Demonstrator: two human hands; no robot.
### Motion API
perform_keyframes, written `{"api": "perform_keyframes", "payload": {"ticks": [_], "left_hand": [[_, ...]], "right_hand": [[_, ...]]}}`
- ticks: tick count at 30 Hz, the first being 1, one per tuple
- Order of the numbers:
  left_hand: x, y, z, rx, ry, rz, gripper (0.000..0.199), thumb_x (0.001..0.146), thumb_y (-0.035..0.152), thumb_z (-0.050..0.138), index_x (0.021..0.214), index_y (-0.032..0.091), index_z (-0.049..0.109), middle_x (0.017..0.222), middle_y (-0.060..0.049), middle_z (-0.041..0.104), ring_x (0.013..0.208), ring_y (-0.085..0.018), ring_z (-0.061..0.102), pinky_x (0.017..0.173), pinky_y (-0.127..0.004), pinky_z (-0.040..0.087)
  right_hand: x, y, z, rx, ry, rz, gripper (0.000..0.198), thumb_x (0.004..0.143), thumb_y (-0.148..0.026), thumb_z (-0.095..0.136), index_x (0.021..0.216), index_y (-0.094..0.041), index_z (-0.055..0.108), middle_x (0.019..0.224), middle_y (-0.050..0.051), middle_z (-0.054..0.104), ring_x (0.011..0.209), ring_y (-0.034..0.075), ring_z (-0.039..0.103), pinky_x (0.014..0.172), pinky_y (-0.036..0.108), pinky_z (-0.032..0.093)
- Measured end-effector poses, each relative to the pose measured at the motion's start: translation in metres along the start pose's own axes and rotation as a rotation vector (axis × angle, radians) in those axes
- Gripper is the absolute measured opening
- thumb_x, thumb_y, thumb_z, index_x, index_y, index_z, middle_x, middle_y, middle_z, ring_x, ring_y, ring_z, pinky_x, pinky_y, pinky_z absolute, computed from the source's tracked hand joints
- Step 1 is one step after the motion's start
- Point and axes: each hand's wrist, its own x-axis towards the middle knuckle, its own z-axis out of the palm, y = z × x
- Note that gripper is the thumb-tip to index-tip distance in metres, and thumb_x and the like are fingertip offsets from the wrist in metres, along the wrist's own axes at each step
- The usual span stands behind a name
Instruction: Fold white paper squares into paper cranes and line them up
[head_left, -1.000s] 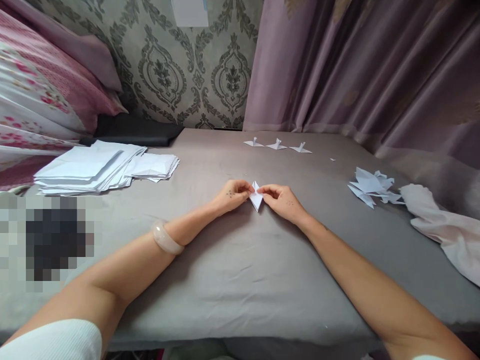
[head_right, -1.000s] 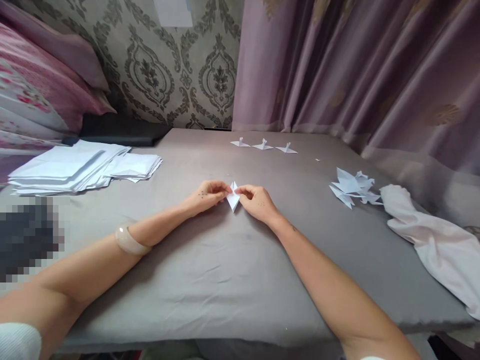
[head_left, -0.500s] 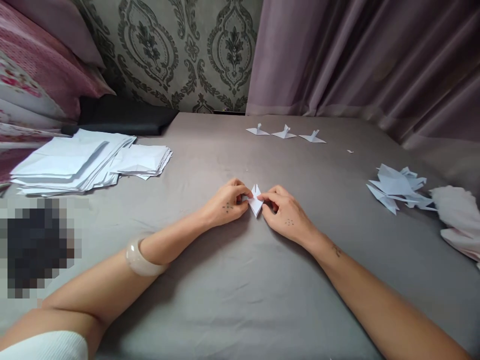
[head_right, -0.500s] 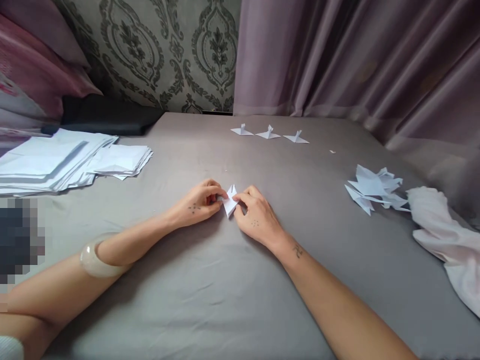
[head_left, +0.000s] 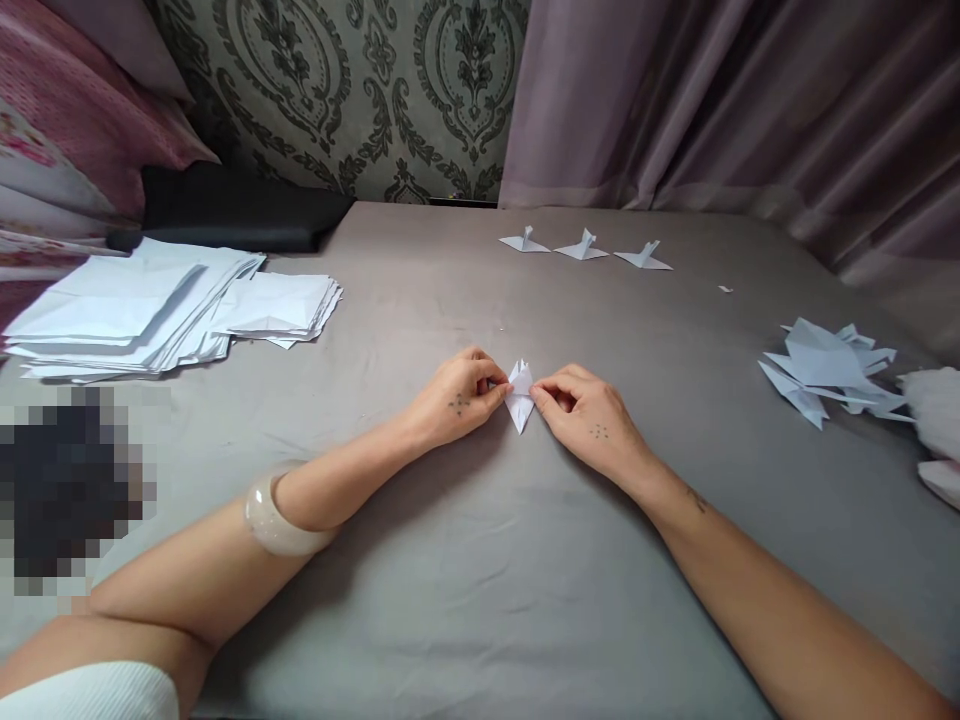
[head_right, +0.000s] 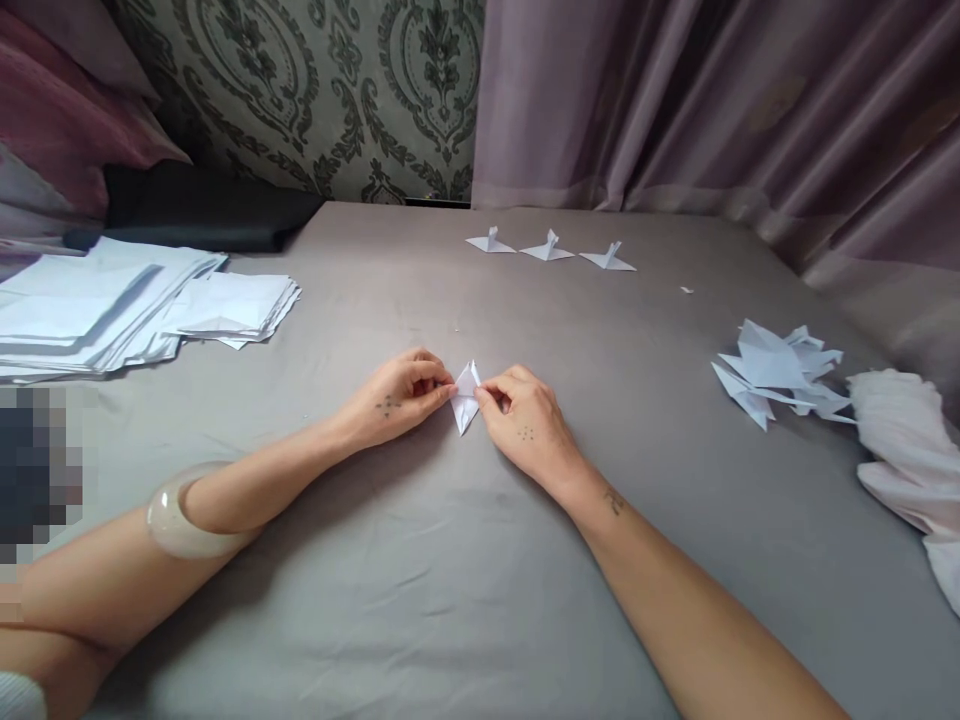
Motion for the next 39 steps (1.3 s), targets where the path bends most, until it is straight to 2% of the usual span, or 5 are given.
{"api": "perform_keyframes", "payload": {"ticks": [12,21,26,33,39], "left_hand": [[0.0051,0.0015,-0.0025,-0.046,-0.044,-0.103,0.017,0.082,0.029,0.058,0.079,0.016,0.068,0.089,-0.004,0.055,0.072,-0.013,0.051,0.065,-0.026,0.042],[0.0084,0.0010,-0.0039,-0.053,-0.075,-0.149,0.018,0.078,0.031,0.059,0.075,0.015,0.066,0.092,-0.005,0.058,0.073,-0.014,0.052,0.062,-0.026,0.042],[0.0086,0.0033,-0.0024,0.014,-0.054,-0.131,0.018,0.081,0.029,0.056,0.076,0.015,0.067,0.092,-0.005,0.059,0.073,-0.014,0.053,0.066,-0.028,0.043],[0.0088,-0.0017,-0.0010,0.012,-0.054,-0.093,0.018,0.079,0.030,0.058,0.071,0.015,0.063,0.092,-0.005,0.059,0.072,-0.013,0.052,0.062,-0.026,0.041],[0.0060,-0.0029,0.0004,0.022,-0.056,-0.069,0.015,0.081,0.028,0.059,0.074,0.015,0.062,0.092,-0.005,0.056,0.071,-0.012,0.051,0.061,-0.025,0.041]], "right_hand": [[0.0058,0.0005,0.0015,-0.013,0.008,0.089,0.017,0.078,-0.033,0.060,0.070,-0.021,0.069,0.075,0.001,0.060,0.056,0.011,0.048,0.060,0.028,0.039],[0.0064,-0.0006,0.0017,0.006,0.010,0.118,0.016,0.076,-0.033,0.062,0.067,-0.020,0.068,0.075,0.001,0.061,0.056,0.010,0.047,0.060,0.029,0.039],[0.0062,-0.0004,0.0027,0.001,0.014,0.129,0.015,0.075,-0.032,0.062,0.066,-0.021,0.068,0.074,0.001,0.060,0.056,0.011,0.047,0.059,0.029,0.040],[0.0067,-0.0006,0.0031,-0.001,0.018,0.136,0.015,0.074,-0.031,0.062,0.063,-0.020,0.066,0.073,0.001,0.060,0.054,0.010,0.047,0.058,0.028,0.039],[0.0058,-0.0011,0.0033,-0.001,0.023,0.141,0.015,0.074,-0.030,0.062,0.063,-0.021,0.066,0.074,0.000,0.059,0.054,0.009,0.046,0.057,0.027,0.038]]}}
